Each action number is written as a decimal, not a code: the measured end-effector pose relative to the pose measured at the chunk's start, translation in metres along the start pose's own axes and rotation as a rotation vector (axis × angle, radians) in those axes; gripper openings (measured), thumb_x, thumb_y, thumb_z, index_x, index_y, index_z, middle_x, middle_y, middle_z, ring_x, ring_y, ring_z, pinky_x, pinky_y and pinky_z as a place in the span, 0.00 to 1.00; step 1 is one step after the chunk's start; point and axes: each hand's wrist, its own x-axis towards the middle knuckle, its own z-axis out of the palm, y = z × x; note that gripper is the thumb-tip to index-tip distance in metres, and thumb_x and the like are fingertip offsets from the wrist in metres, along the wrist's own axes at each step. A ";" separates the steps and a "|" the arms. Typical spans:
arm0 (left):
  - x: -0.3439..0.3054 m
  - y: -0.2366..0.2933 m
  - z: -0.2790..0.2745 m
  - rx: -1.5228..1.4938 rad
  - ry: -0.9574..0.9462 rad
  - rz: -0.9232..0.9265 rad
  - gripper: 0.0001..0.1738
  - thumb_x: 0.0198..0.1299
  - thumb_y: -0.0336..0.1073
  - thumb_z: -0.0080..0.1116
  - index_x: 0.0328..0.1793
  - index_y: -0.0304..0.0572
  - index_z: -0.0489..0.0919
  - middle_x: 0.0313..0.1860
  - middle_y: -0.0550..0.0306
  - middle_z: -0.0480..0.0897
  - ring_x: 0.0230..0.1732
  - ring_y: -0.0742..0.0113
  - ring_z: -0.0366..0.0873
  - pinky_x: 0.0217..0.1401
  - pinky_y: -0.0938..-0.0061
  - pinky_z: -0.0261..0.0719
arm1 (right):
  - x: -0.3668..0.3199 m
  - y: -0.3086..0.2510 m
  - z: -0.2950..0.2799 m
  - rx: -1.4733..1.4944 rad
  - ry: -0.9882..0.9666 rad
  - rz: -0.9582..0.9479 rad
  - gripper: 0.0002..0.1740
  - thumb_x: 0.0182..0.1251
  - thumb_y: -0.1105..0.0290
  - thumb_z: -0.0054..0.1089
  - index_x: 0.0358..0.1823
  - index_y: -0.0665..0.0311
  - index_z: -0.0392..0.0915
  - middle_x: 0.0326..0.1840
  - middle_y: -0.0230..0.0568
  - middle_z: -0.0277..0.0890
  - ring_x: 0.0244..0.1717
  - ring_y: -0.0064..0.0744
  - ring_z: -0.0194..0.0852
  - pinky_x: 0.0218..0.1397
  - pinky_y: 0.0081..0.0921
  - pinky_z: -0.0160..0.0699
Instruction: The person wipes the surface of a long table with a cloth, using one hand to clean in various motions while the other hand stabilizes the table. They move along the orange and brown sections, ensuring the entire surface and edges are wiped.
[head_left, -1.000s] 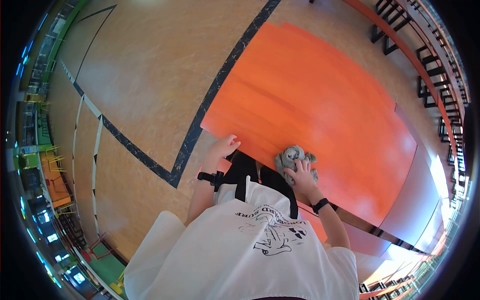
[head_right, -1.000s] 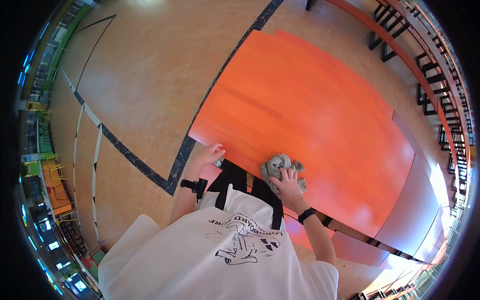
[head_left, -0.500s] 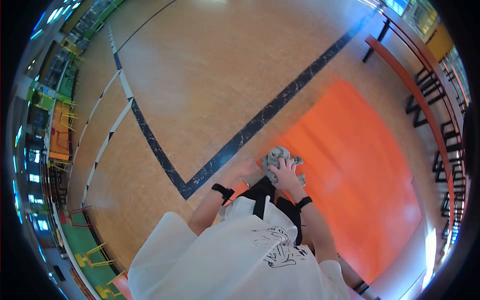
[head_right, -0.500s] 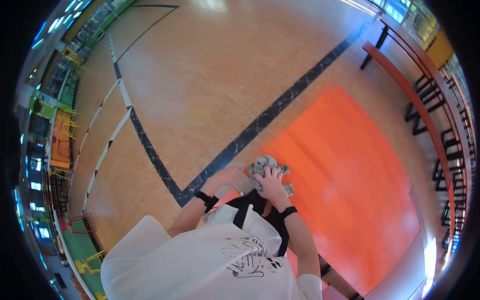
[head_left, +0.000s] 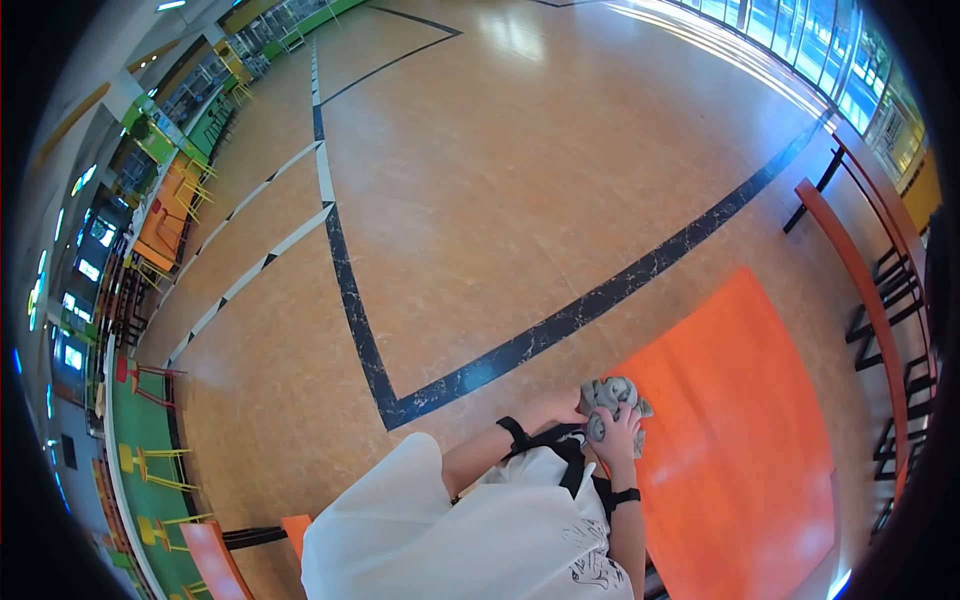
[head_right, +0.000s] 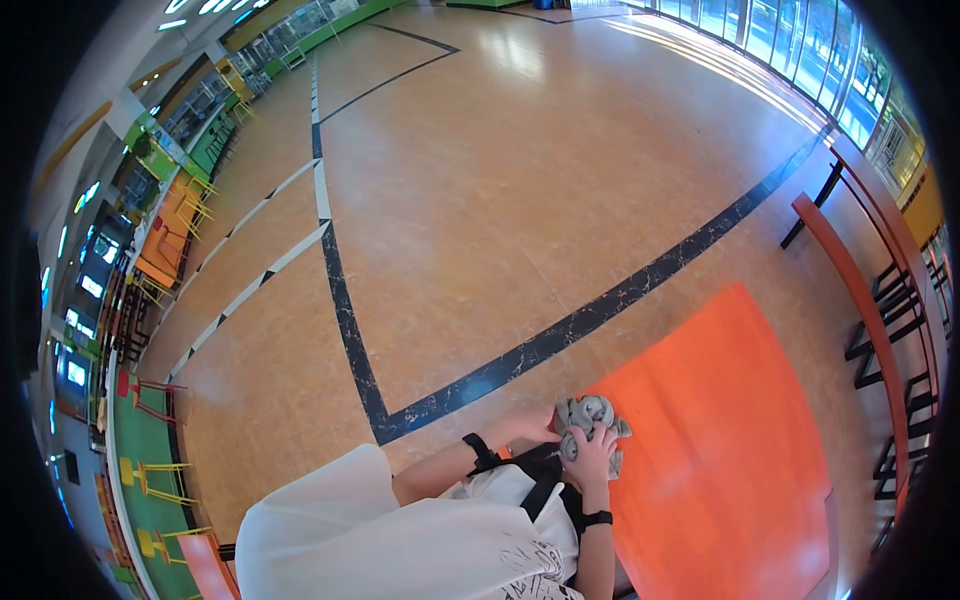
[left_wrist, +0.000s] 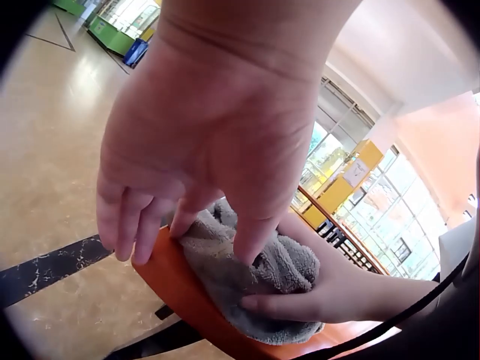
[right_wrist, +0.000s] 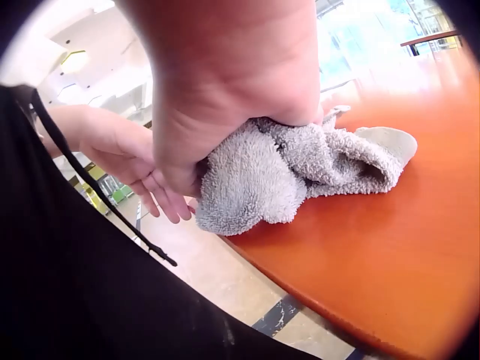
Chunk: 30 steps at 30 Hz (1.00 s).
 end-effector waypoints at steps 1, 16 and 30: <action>-0.001 0.003 -0.003 0.004 0.004 0.003 0.32 0.47 0.55 0.67 0.46 0.32 0.78 0.40 0.37 0.83 0.42 0.42 0.81 0.46 0.58 0.79 | 0.000 0.000 0.000 -0.010 -0.005 0.001 0.27 0.41 0.57 0.73 0.47 0.43 0.76 0.58 0.48 0.58 0.60 0.58 0.53 0.58 0.56 0.59; -0.003 0.042 -0.036 0.044 0.171 -0.048 0.16 0.50 0.40 0.60 0.42 0.37 0.79 0.37 0.40 0.83 0.40 0.43 0.81 0.40 0.55 0.77 | -0.010 0.001 -0.004 0.039 -0.020 0.048 0.35 0.31 0.64 0.76 0.49 0.43 0.75 0.59 0.48 0.58 0.63 0.59 0.52 0.63 0.53 0.58; 0.009 0.041 -0.028 0.031 0.183 -0.027 0.11 0.41 0.29 0.59 0.33 0.32 0.80 0.29 0.36 0.80 0.36 0.39 0.80 0.38 0.51 0.76 | -0.007 0.010 0.004 0.043 -0.013 0.031 0.34 0.32 0.62 0.77 0.49 0.42 0.75 0.57 0.47 0.58 0.61 0.58 0.53 0.62 0.52 0.59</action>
